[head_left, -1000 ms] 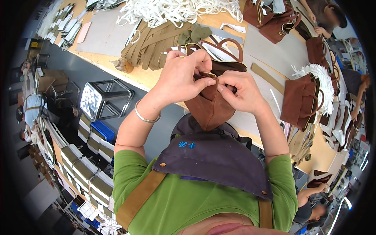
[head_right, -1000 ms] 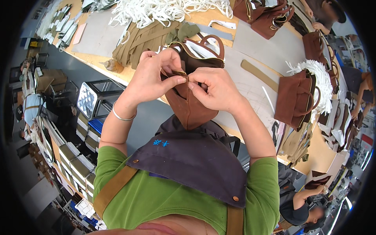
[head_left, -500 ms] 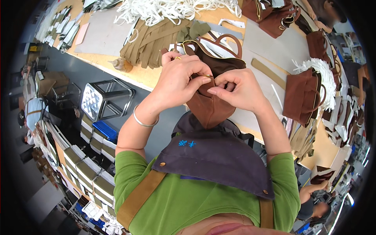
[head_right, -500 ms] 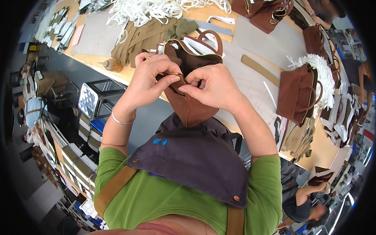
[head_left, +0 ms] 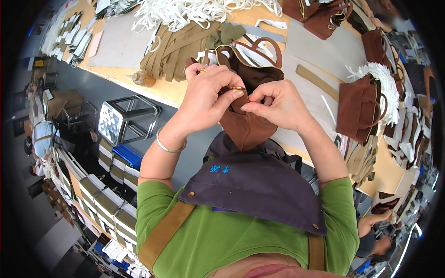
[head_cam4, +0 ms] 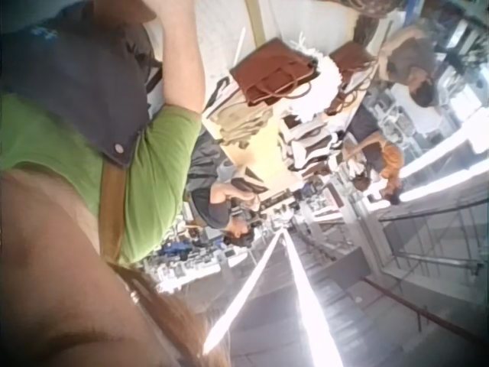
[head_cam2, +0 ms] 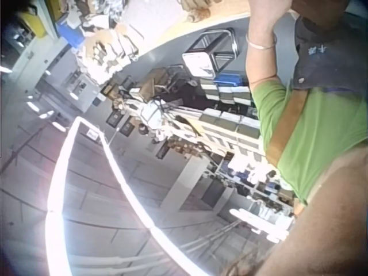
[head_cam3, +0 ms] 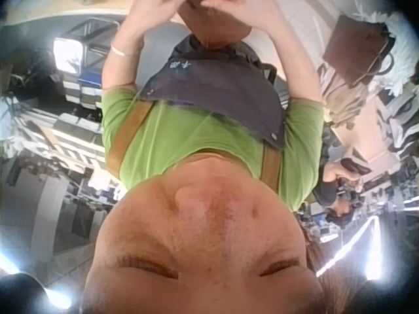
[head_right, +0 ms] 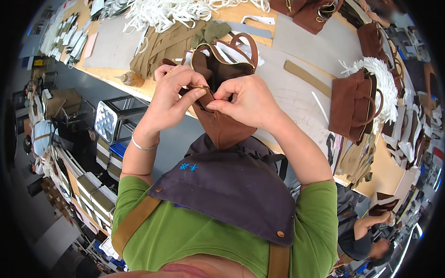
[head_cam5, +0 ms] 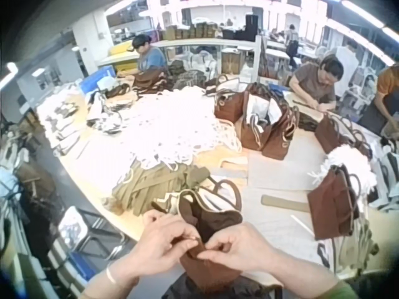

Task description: The person is assembling a small brown leather bag by aligning and pressing the zipper and lining into place.

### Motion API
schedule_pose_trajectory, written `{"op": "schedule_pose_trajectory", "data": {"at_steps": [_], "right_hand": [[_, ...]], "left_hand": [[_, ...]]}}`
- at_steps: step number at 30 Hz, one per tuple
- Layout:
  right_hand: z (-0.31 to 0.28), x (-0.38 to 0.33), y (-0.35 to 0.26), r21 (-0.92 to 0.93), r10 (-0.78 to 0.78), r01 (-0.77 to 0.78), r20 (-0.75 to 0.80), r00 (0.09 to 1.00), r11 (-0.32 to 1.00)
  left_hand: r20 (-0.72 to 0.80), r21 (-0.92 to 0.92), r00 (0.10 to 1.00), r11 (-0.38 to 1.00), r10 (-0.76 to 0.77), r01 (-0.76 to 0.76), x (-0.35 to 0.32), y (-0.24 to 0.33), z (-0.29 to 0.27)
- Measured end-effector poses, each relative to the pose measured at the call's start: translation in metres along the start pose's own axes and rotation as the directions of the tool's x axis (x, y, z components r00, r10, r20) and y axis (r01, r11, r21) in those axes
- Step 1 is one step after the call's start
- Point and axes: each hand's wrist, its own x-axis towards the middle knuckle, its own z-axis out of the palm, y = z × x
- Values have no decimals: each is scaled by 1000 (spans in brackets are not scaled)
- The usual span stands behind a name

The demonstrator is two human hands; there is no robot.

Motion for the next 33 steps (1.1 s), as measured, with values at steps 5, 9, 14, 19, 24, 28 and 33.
{"op": "schedule_pose_trajectory", "data": {"at_steps": [5, 9, 14, 19, 24, 28, 33], "right_hand": [[6, 1, 6, -9, -213, 213, -32, 977, 977], [3, 5, 4, -56, -155, 156, 20, 988, 986], [9, 3, -1, 219, -51, 67, -78, 996, 973], [15, -1, 0, 290, -31, 71, -139, 990, 954], [26, -2, 5, 229, -159, 221, -261, 952, 948], [22, -1, 5, 304, -54, 112, -191, 980, 946], [17, 1, 4, 377, -14, 80, -174, 985, 923]], "left_hand": [[50, -14, 999, 1000, 20, -19, 2, -1, -2], [51, 0, 998, 1000, 28, -28, 0, -1, -3], [39, -17, 998, 998, 55, -54, 1, 0, -3], [26, -12, 998, 998, 63, -63, -2, 0, -3], [53, -56, 997, 997, 47, -44, 1, -3, -5], [98, -72, 995, 997, 1, 7, 4, -5, -6], [72, -140, 997, 990, -17, 27, 4, -7, -6]]}}
